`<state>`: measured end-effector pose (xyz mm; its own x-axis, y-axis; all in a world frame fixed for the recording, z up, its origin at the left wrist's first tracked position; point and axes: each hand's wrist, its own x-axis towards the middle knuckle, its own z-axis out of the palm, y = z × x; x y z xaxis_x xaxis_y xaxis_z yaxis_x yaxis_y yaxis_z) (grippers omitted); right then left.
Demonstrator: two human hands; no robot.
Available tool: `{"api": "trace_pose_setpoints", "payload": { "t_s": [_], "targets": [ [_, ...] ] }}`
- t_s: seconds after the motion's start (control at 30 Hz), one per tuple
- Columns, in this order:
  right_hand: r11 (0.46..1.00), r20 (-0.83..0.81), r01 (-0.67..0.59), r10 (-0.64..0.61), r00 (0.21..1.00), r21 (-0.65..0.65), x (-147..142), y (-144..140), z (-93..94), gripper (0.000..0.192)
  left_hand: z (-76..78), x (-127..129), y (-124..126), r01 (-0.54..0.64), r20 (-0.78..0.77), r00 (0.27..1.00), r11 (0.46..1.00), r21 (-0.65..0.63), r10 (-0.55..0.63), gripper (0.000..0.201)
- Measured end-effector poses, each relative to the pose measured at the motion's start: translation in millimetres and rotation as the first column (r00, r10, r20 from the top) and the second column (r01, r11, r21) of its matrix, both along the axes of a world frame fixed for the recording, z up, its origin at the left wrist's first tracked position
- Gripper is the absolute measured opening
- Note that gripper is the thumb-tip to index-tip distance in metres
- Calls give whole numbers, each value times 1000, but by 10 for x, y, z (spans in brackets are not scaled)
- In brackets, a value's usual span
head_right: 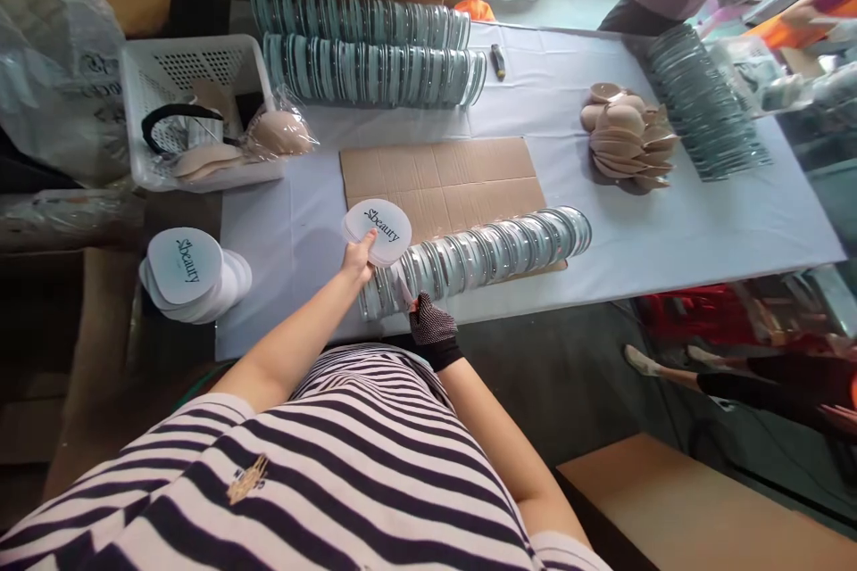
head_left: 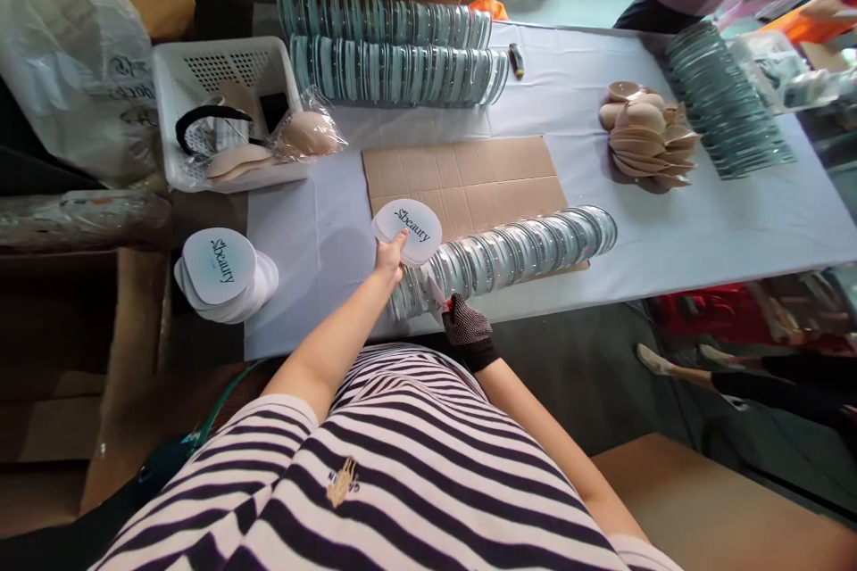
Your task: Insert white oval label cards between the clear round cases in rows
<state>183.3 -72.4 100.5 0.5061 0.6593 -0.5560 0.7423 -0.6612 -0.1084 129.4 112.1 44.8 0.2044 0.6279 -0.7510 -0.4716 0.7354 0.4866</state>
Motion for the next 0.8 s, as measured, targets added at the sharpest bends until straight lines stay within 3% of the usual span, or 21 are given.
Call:
{"api": "trace_pose_setpoints", "payload": {
  "t_s": [0.37,0.57,0.67,0.8],
  "targets": [
    [999,-87,20,-24,996,-46,-3,198,-197,38,11,-26,33,-8,16,1000,998,-69,9,28],
    [990,-242,100,-120,963,-95,-9,163,-266,26,2,-70,69,-2,27,1000,992,-126,6,20],
    [972,-385,214,-234,892,-96,-1,147,-267,31,12,-82,81,-6,32,999,992,-123,10,12],
    [926,-666,368,-326,671,-84,9,138,-239,39,7,-62,54,-18,36,999,994,-103,22,14]
  ]
}}
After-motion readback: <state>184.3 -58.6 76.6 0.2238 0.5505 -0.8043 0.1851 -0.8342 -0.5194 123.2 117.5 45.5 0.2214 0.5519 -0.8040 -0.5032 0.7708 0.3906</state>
